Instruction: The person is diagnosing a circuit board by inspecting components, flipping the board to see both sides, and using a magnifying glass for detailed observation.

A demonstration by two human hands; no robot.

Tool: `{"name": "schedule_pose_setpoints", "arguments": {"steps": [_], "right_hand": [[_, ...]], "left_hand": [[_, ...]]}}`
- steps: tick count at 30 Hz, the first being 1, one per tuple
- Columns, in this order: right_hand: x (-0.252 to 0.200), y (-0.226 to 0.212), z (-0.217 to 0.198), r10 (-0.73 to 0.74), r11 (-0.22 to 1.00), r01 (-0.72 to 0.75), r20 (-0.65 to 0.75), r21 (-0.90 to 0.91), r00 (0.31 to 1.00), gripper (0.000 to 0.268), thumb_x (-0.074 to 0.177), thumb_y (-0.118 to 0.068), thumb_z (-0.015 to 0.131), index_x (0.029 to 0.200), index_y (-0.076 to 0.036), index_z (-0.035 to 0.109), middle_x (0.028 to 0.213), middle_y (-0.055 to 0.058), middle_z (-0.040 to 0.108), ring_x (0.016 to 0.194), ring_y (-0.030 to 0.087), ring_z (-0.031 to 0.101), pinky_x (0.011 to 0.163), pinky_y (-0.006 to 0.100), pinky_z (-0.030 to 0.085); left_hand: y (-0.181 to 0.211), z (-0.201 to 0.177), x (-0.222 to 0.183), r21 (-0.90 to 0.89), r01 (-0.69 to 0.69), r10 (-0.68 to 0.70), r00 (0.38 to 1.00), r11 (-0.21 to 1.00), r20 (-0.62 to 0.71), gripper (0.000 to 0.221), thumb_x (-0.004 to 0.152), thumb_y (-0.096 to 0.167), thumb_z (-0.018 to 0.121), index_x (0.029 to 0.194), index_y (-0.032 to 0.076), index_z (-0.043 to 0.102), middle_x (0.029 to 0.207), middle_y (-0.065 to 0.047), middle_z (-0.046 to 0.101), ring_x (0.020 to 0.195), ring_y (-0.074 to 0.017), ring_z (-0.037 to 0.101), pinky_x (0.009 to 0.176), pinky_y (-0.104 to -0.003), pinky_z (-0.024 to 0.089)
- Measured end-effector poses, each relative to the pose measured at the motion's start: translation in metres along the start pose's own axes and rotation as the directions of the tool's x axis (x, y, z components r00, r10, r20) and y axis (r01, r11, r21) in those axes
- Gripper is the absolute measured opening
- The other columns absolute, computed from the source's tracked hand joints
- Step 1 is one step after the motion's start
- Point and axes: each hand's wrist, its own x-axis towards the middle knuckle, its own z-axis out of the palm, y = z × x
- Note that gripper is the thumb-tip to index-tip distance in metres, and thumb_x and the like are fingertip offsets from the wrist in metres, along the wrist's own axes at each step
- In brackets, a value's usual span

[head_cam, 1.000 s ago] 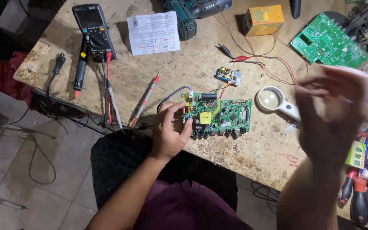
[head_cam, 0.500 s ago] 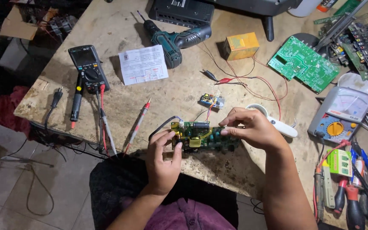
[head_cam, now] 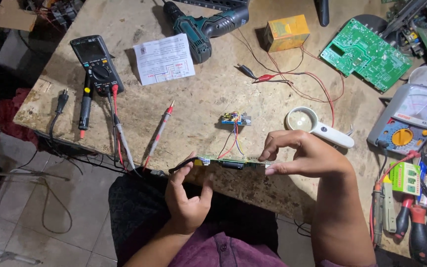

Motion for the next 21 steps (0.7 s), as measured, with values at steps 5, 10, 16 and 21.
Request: {"name": "schedule_pose_setpoints", "arguments": {"steps": [5,10,16,21], "right_hand": [[0.007,0.023,0.008,0.298,0.954,-0.266,-0.338,0.138,0.893,0.025,0.088,-0.015,0.078,0.111,-0.005,0.077,0.097,0.003,0.075,0.091,0.010,0.067,0.081,0.024,0.052],[0.026,0.028,0.018,0.324,0.912,-0.394,-0.385,-0.116,0.864,0.045,0.085,-0.025,0.080,0.128,-0.015,0.070,0.121,0.002,0.065,0.092,0.012,0.065,0.080,0.025,0.053],[0.043,0.037,0.028,0.201,0.916,-0.277,-0.264,-0.291,0.943,0.053,0.087,-0.037,0.077,0.133,-0.015,0.066,0.122,0.005,0.065,0.104,0.021,0.065,0.089,0.033,0.050],[0.045,0.033,0.034,0.109,0.912,-0.214,-0.296,-0.350,0.949,0.028,0.094,-0.033,0.072,0.113,-0.013,0.075,0.116,0.006,0.071,0.105,0.023,0.070,0.091,0.036,0.053]], "left_hand": [[0.009,-0.012,-0.003,-0.313,0.168,-0.132,0.982,0.935,0.131,0.031,0.092,0.011,0.067,0.112,-0.001,0.046,0.130,-0.035,0.062,0.124,-0.0401,0.067,0.100,-0.037,0.059],[0.008,-0.013,-0.008,-0.395,0.139,-0.116,0.990,0.908,0.081,0.036,0.094,0.001,0.067,0.117,0.002,0.039,0.127,-0.040,0.061,0.118,-0.0395,0.070,0.095,-0.035,0.062],[0.000,-0.016,-0.014,-0.422,0.138,-0.122,0.990,0.896,0.065,0.030,0.100,0.001,0.060,0.122,0.002,0.040,0.120,-0.039,0.065,0.116,-0.0403,0.072,0.092,-0.034,0.064],[0.003,-0.023,-0.010,-0.356,0.176,-0.146,0.983,0.918,0.111,0.028,0.100,0.003,0.060,0.125,-0.003,0.049,0.123,-0.033,0.068,0.115,-0.0367,0.074,0.098,-0.036,0.063]]}}
